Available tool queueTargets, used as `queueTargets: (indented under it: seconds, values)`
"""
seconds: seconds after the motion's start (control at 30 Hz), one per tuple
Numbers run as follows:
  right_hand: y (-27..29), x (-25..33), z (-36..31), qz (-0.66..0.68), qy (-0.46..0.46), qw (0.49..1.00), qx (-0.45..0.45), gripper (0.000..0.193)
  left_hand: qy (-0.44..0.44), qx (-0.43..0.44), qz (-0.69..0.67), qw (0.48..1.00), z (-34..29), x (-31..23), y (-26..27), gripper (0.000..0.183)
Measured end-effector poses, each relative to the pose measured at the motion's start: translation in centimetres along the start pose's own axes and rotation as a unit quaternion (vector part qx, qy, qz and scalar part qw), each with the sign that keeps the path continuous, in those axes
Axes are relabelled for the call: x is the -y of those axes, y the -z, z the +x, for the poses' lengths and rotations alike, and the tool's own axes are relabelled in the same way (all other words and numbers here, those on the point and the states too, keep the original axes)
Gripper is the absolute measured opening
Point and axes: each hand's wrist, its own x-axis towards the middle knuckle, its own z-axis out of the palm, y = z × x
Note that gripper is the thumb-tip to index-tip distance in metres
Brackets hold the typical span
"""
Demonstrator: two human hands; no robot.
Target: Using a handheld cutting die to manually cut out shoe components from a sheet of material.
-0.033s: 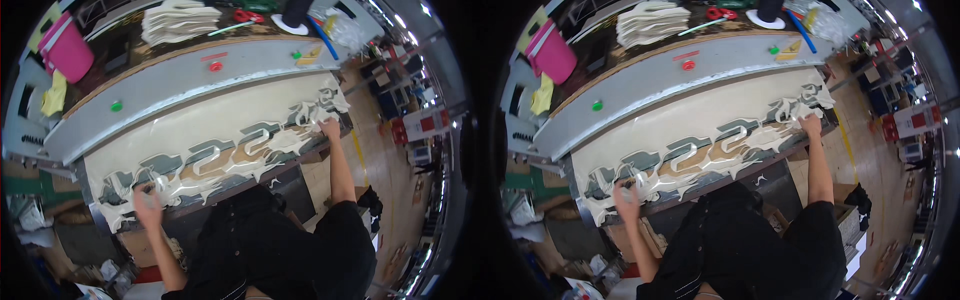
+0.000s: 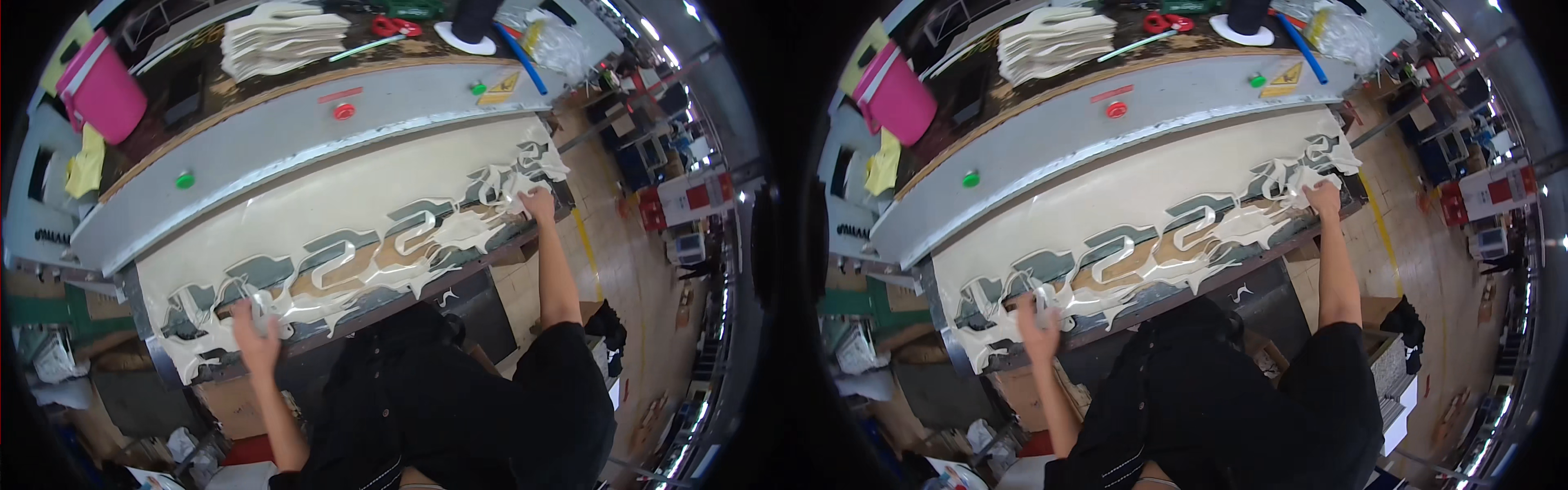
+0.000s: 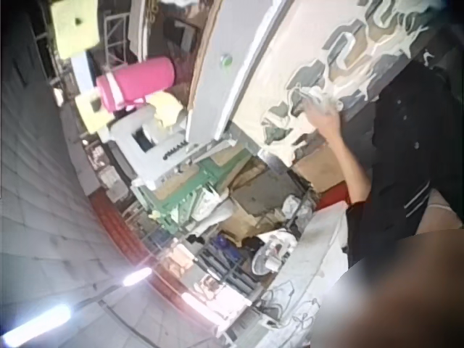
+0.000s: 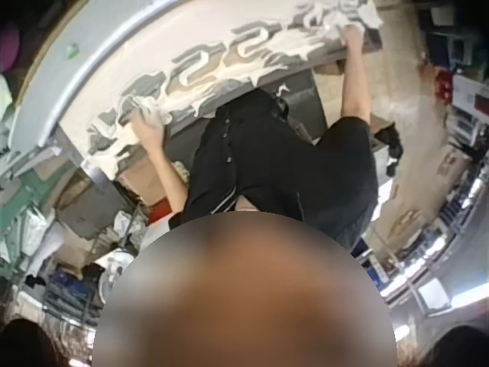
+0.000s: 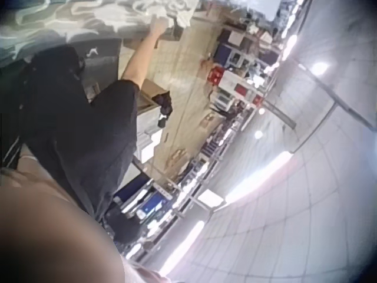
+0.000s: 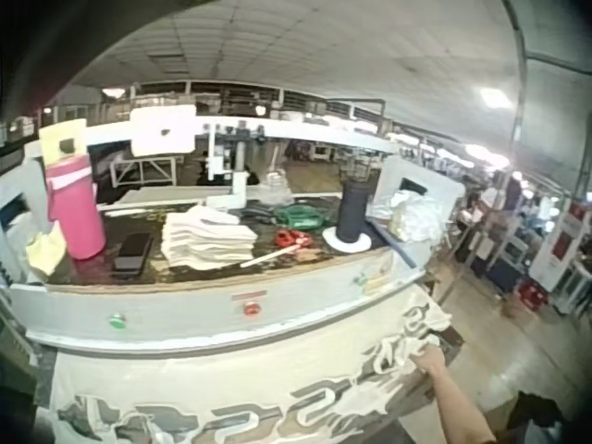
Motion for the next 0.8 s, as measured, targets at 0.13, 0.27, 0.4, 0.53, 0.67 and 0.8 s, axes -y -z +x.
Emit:
queueTargets:
  seconds: [0.13,0.27,0.4,0.53,0.67,0.8]
  values:
    - [0.4,-4.2,5.5,0.030,-0.047,0.998,-0.025,0.066,0.025,0.059,0.101,0.993,-1.7,-1.4,-6.4,0.072]
    - [-0.1,-11.3,12.2,0.089,-0.050,0.988,-0.116,0.079,0.038,0.071,0.105,0.991,-2.4,-1.0,-6.0,0.076]
    - [-1.9,-19.3,19.5,0.079,-0.147,0.971,-0.174,0.093,0.091,0.074,0.125,0.985,-1.9,-2.8,-6.6,0.083]
    - [-4.7,-22.1,23.7,0.146,-0.227,0.952,-0.143,0.097,0.111,-0.002,0.095,0.989,0.1,-7.5,-9.1,0.071]
    - [-7.0,-20.8,24.9,0.291,-0.205,0.934,-0.023,0.091,0.118,0.000,0.094,0.989,0.6,-12.6,-12.7,0.063]
    - [-6.5,-27.5,26.9,0.367,-0.168,0.914,-0.047,0.079,0.105,0.069,0.141,0.982,1.5,-15.7,-18.1,0.069]
